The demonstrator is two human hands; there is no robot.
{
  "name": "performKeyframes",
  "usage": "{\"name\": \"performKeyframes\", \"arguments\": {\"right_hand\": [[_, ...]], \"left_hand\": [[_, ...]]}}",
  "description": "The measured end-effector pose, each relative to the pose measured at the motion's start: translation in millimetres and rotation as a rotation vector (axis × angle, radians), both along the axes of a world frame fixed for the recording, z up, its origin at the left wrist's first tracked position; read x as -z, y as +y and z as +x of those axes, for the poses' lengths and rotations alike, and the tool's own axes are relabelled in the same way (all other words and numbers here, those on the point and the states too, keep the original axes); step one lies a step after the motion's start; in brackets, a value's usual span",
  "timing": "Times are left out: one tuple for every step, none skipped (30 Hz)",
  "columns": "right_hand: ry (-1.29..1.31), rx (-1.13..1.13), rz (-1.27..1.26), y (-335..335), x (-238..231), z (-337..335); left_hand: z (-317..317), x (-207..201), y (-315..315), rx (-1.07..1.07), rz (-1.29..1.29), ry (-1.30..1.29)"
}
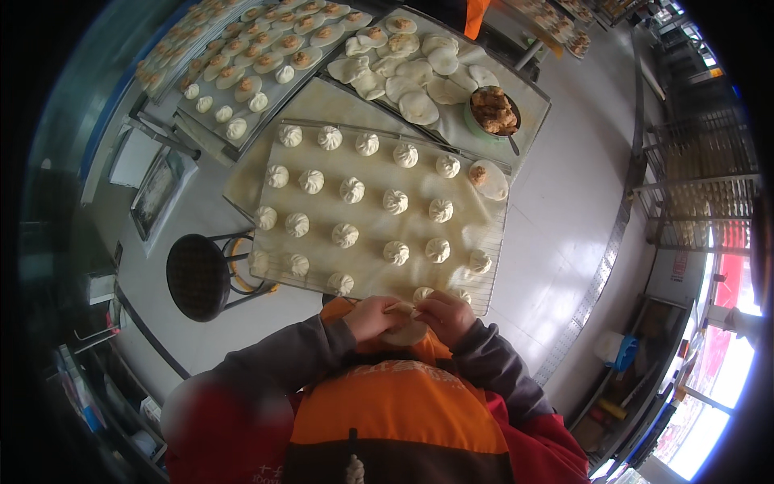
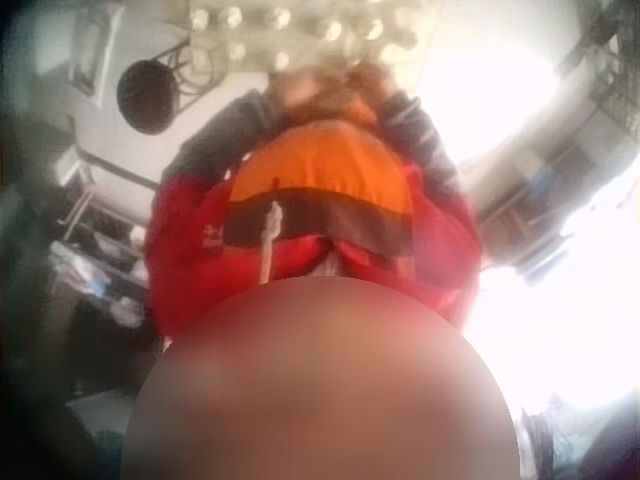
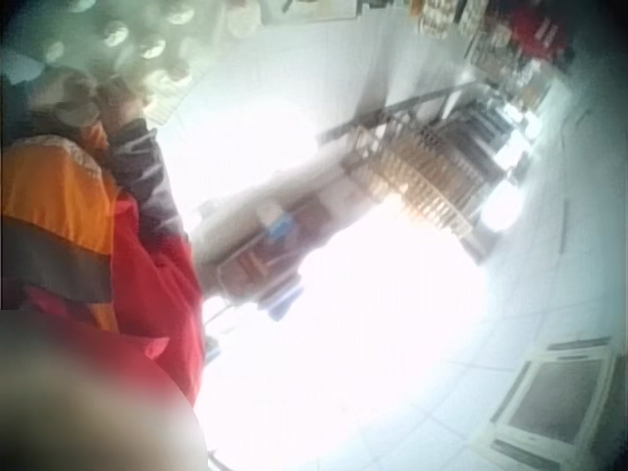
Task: The person assembles buns by placing filling onto dough discs, folding and pleating them into buns, and arranging them on trays. The person then carries a tray of finished buns to a large oven and places it inside.
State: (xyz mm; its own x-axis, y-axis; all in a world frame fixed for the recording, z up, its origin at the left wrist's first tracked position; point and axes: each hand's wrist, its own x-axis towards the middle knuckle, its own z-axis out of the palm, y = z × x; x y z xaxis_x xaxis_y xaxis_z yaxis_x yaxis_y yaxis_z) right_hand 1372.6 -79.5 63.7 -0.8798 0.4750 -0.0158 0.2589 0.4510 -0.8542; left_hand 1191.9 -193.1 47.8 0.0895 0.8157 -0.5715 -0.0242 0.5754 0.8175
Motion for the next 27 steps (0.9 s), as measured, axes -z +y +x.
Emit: {"name": "performKeyframes", "arguments": {"right_hand": [[0.041, -0.001, 0.045, 0, 1, -1], [-0.052, 0.017, -0.080, -1, 2, -2], [-0.116, 0.058, -0.203, -1, 3, -1], [-0.220, 0.055, -0.339, -1, 4, -1], [-0.150, 0.091, -0.275, -2, 6, 0], [-0.116, 0.086, -0.223, -1, 9, -1], [-0.087, 0.105, -0.177, 0, 13, 0], [-0.121, 0.129, -0.223, 0, 15, 2], [-0.160, 0.182, -0.277, 0, 19, 4], [-0.234, 0.253, -0.345, -1, 22, 7], [-0.181, 0.243, -0.415, -1, 25, 9], [-0.163, 0.248, -0.500, -1, 28, 11], [-0.202, 0.265, -0.619, -1, 30, 14], [-0.143, 0.241, -0.611, 0, 31, 17], [-0.142, 0.228, -0.635, 1, 31, 19], [-0.150, 0.217, -0.681, 3, 30, 20], [-0.177, 0.198, -0.649, 4, 28, 21], [-0.214, 0.182, -0.642, 5, 24, 21], [-0.299, 0.190, -0.639, 6, 20, 21], [-0.177, 0.110, -0.415, 5, 16, 20], [-0.101, 0.056, -0.194, 4, 12, 18], [-0.046, 0.012, 0.020, 3, 8, 16], [-0.060, 0.080, -0.154, 2, 5, 15], [-0.096, 0.156, -0.335, 1, 3, 13], [-0.174, 0.179, -0.509, 1, 2, 11], [-0.154, 0.142, -0.430, 1, 2, 9], [-0.170, 0.056, -0.340, 2, 2, 8]], "left_hand": [[-3, -2, 2, 0.060, 0.071, 0.034], [-5, -5, 4, 0.120, 0.090, 0.107], [-6, -9, 7, 0.179, 0.107, 0.177], [-6, -14, 9, 0.245, 0.126, 0.202], [-7, -18, 11, 0.312, 0.145, 0.227], [-9, -23, 12, 0.342, 0.216, 0.231], [-10, -27, 12, 0.212, 0.060, 0.009], [-11, -30, 11, 0.043, -0.043, -0.234], [-12, -32, 9, -0.134, -0.175, -0.449], [-13, -32, 7, -0.199, -0.192, -0.603], [-13, -32, 4, -0.274, -0.239, -0.734], [-13, -30, 2, -0.351, -0.287, -0.866], [-12, -28, 0, -0.344, -0.279, -0.852], [-12, -25, -2, -0.336, -0.272, -0.838], [-11, -23, -3, -0.318, -0.248, -0.846], [-10, -20, -3, -0.310, -0.250, -0.821], [-8, -17, -4, -0.292, -0.236, -0.818], [-7, -15, -4, -0.296, -0.255, -0.781], [-5, -13, -4, -0.226, -0.165, -0.683], [-2, -11, -4, -0.179, -0.108, -0.550], [2, -9, -4, -0.131, -0.052, -0.417], [5, -8, -4, -0.125, -0.033, -0.394], [9, -6, -4, -0.118, -0.013, -0.372], [11, -4, -4, -0.121, 0.002, -0.361], [14, -2, -4, -0.070, 0.086, -0.253], [15, 0, -5, -0.028, 0.163, -0.158], [16, 2, -5, 0.020, 0.273, -0.076]]}}
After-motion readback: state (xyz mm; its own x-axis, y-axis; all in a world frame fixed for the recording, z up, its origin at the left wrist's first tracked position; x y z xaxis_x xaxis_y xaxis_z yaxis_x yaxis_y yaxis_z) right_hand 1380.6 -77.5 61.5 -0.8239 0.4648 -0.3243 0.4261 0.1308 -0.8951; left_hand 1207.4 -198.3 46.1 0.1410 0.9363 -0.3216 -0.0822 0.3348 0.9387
